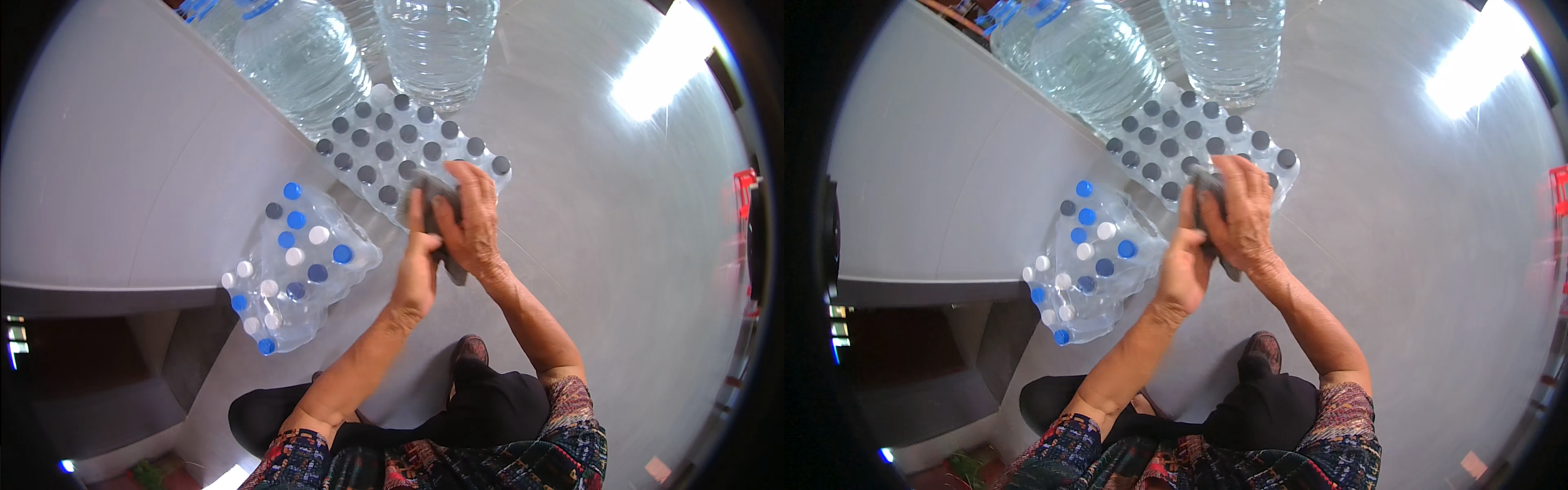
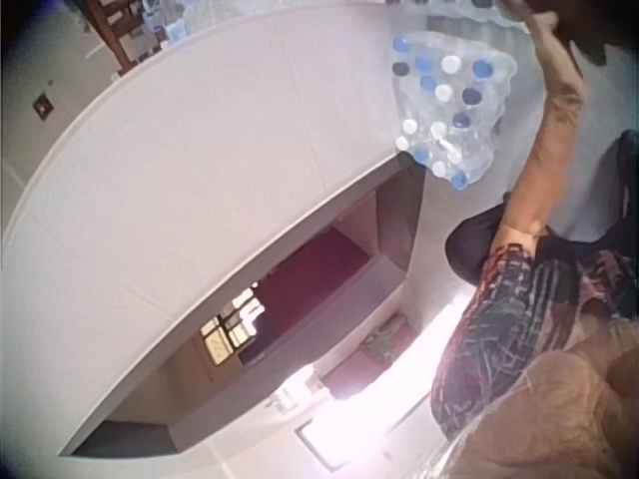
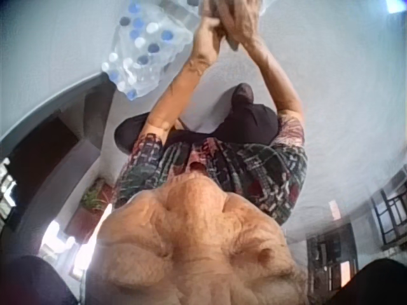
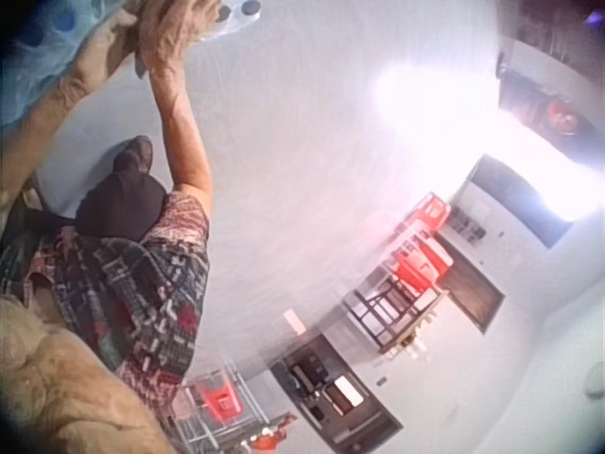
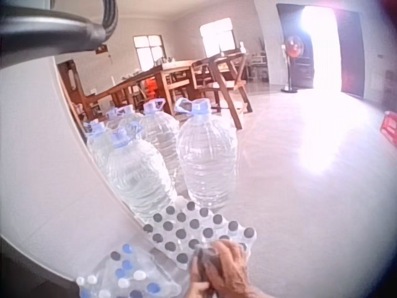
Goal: The person wipes the surfaces of multiple small plastic water bottles and large water jugs using a grey cloth. They handle the bottles in packs and individually, cleaning the caps and sides while kneeling on the floor.
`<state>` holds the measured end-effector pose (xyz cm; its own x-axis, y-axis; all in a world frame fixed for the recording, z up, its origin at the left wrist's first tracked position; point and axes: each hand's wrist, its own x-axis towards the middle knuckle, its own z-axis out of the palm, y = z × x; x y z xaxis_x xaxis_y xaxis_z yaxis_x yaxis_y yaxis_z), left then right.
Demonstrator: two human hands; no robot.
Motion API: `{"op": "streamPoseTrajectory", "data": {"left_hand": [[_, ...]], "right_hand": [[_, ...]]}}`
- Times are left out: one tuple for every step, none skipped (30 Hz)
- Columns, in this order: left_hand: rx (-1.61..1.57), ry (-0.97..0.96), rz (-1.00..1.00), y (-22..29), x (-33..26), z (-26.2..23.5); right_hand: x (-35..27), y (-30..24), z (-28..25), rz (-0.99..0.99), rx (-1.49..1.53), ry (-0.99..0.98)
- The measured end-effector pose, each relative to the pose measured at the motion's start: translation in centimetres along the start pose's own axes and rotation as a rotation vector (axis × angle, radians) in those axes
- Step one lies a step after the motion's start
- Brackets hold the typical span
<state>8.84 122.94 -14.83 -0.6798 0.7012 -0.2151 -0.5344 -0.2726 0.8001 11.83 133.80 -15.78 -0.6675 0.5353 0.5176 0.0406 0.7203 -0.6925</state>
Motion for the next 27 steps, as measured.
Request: {"op": "streamPoseTrajectory", "data": {"left_hand": [[-0.178,0.01,-0.034,1.3,0.2,0.4],[-0.191,-0.027,-0.102,1.9,0.8,0.0],[-0.129,-0.023,-0.017,2.4,0.8,0.6],[-0.151,-0.008,-0.14,2.6,1.1,0.3],[-0.164,0.022,-0.25,3.4,1.3,-0.1],[0.126,0.006,-0.218,3.8,1.7,-0.7],[0.414,-0.011,-0.179,4.0,2.2,-1.5],[0.704,-0.019,-0.136,4.2,2.6,-2.4],[0.755,0.079,-0.017,3.9,3.1,-3.1],[0.804,0.178,0.105,3.6,3.8,-3.9],[0.853,0.279,0.224,3.4,4.2,-4.4],[0.883,0.287,0.214,3.6,4.8,-4.4],[0.998,0.288,0.276,3.1,5.2,-4.6],[1.117,0.288,0.345,2.3,5.8,-5.1],[1.234,0.288,0.413,1.7,6.3,-5.4],[1.308,0.248,0.374,1.4,6.8,-5.8],[1.388,0.258,0.409,1.0,7.4,-6.0],[1.471,0.273,0.445,0.7,7.9,-6.3],[1.554,0.289,0.481,0.6,8.5,-6.6],[1.544,0.292,0.472,0.3,9.1,-7.1],[1.622,0.291,0.437,-0.1,9.7,-6.8],[1.7,0.29,0.402,-0.6,10.1,-6.5],[1.774,0.296,0.364,-1.0,10.4,-6.3],[1.806,0.295,0.4,-1.5,10.5,-6.3],[1.815,0.304,0.396,-1.8,10.4,-6.3],[1.821,0.316,0.382,-1.9,10.3,-6.2],[1.826,0.323,0.373,-1.9,10.2,-5.8]], "right_hand": [[0.3,-0.4,-0.1,-0.095,-0.079,-0.034],[0.3,-1.0,-0.2,-0.15,-0.189,-0.083],[0.2,-1.4,-0.3,-0.203,-0.299,-0.135],[-0.7,0.1,0.8,-0.22,-0.319,-0.163],[-1.1,0.8,1.8,-0.17,-0.279,-0.168],[-1.5,1.8,2.3,-0.132,-0.333,-0.186],[-1.8,2.9,2.6,-0.094,-0.388,-0.206],[-1.7,3.1,2.9,-0.1,-0.429,-0.197],[-1.6,3.4,3.1,-0.107,-0.469,-0.188],[-1.4,3.7,3.3,-0.114,-0.509,-0.179],[-0.9,4.2,3.5,-0.094,-0.537,-0.154],[0.1,5.1,3.3,-0.075,-0.573,-0.125],[1.2,6.0,3.1,-0.055,-0.607,-0.096],[2.4,7.0,2.8,-0.012,-0.678,-0.055],[3.5,8.0,2.3,0.032,-0.751,-0.016],[4.5,9.0,1.9,0.081,-0.766,-0.047],[5.3,10.1,1.4,0.133,-0.782,-0.082],[6.2,10.5,1.1,0.18,-0.793,-0.118],[7.1,10.6,0.8,0.301,-0.689,-0.185],[8.2,10.3,0.0,0.42,-0.586,-0.253],[8.8,10.8,-0.6,0.542,-0.484,-0.318],[8.9,12.0,-0.8,0.575,-0.394,-0.273],[9.2,12.8,-0.8,0.587,-0.307,-0.318],[9.5,13.5,-0.8,0.597,-0.219,-0.362],[9.8,14.1,-0.5,0.605,-0.13,-0.408],[10.6,12.1,-0.7,0.711,-0.072,-0.472],[11.0,12.2,-0.4,0.668,-0.055,-0.512]]}}
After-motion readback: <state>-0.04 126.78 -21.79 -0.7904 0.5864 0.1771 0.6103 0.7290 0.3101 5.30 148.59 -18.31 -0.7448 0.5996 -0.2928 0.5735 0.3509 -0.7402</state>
